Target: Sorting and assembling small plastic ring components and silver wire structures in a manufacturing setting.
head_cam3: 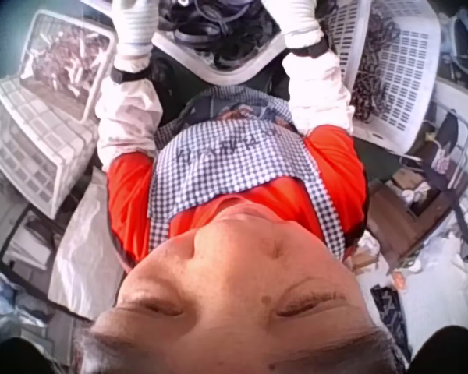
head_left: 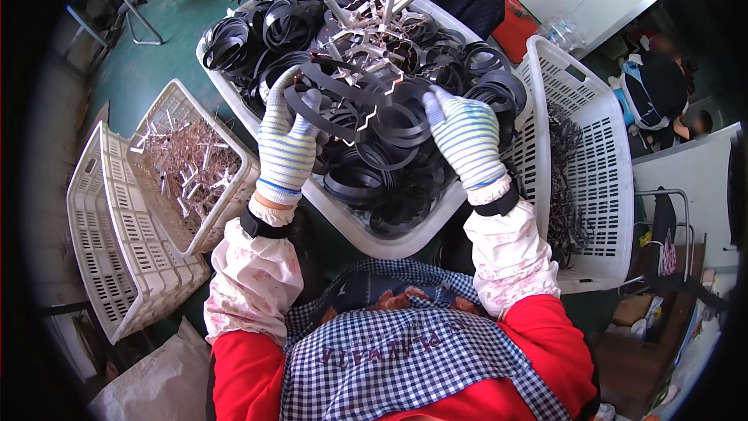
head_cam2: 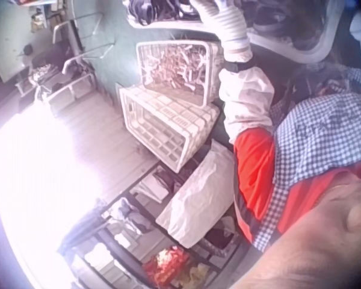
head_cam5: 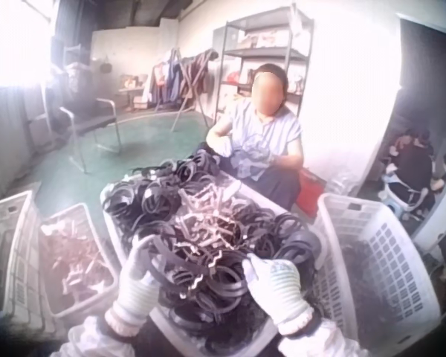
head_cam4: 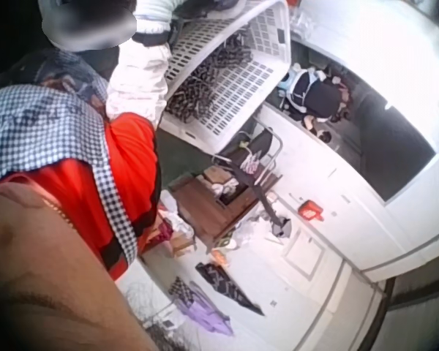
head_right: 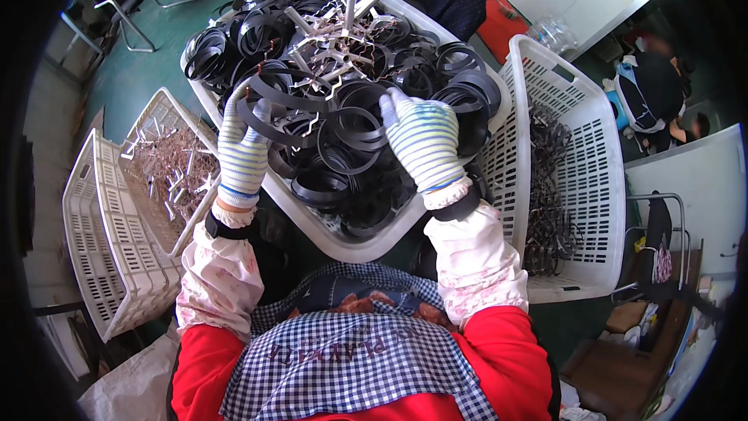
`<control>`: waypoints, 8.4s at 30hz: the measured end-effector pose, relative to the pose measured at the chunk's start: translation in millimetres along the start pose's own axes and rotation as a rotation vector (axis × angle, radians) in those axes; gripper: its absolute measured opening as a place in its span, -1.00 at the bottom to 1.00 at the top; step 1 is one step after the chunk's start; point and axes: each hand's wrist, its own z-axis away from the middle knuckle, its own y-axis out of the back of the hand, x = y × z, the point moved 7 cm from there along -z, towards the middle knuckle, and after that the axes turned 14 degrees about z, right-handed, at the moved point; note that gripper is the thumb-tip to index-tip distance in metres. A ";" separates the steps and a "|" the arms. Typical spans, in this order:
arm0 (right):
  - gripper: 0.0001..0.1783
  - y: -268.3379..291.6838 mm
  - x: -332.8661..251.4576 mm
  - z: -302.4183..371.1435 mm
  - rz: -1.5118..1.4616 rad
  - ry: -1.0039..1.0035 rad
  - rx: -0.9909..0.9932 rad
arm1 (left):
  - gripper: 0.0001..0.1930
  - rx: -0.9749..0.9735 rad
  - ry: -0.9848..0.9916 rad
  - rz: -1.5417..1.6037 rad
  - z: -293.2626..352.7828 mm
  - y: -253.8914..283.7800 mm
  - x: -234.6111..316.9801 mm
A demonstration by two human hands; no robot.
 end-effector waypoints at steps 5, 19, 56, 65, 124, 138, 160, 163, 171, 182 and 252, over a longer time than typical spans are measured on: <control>-0.61 18.5 26.9 0.1 -0.059 -0.168 0.075 | -0.48 -0.222 -0.237 -0.405 9.4 -11.1 -6.2; -0.62 27.8 40.4 -6.0 -0.225 -0.221 0.136 | -0.50 -0.250 -0.168 -0.372 9.5 -19.8 -14.7; -0.58 72.0 -14.6 -3.9 -0.581 -0.026 0.376 | -0.46 -0.226 -0.241 -0.430 10.5 -29.3 -8.1; -0.76 71.3 -34.1 13.6 -0.271 0.109 0.498 | -0.53 0.057 0.192 0.116 6.1 -15.1 -19.4; -0.64 36.6 30.2 9.1 -1.123 -0.403 -0.124 | -0.53 -0.403 0.581 0.434 33.4 -61.9 -55.5; -0.64 199.0 254.2 164.2 0.049 -0.754 0.095 | -0.20 -0.399 0.593 0.285 30.5 -62.6 -70.8; -0.69 12.5 185.0 74.9 -0.167 -0.404 -0.196 | -0.49 -0.018 0.278 0.309 -12.3 14.2 -43.6; -0.69 2.2 75.6 -16.2 -0.191 0.092 -0.113 | -0.48 -0.043 0.313 0.335 -13.2 9.2 -44.1; -0.67 -62.1 10.3 -102.1 0.085 0.153 -0.392 | -0.51 -0.044 0.286 0.374 -17.2 19.4 -37.9; -0.68 -15.9 54.4 -104.8 -1.106 -0.532 -0.166 | -0.35 -0.249 0.573 0.434 -1.1 -15.3 -60.6; -0.01 20.4 -30.4 22.3 -1.120 0.085 -0.234 | -0.56 -0.409 0.380 0.606 15.5 -37.9 -23.0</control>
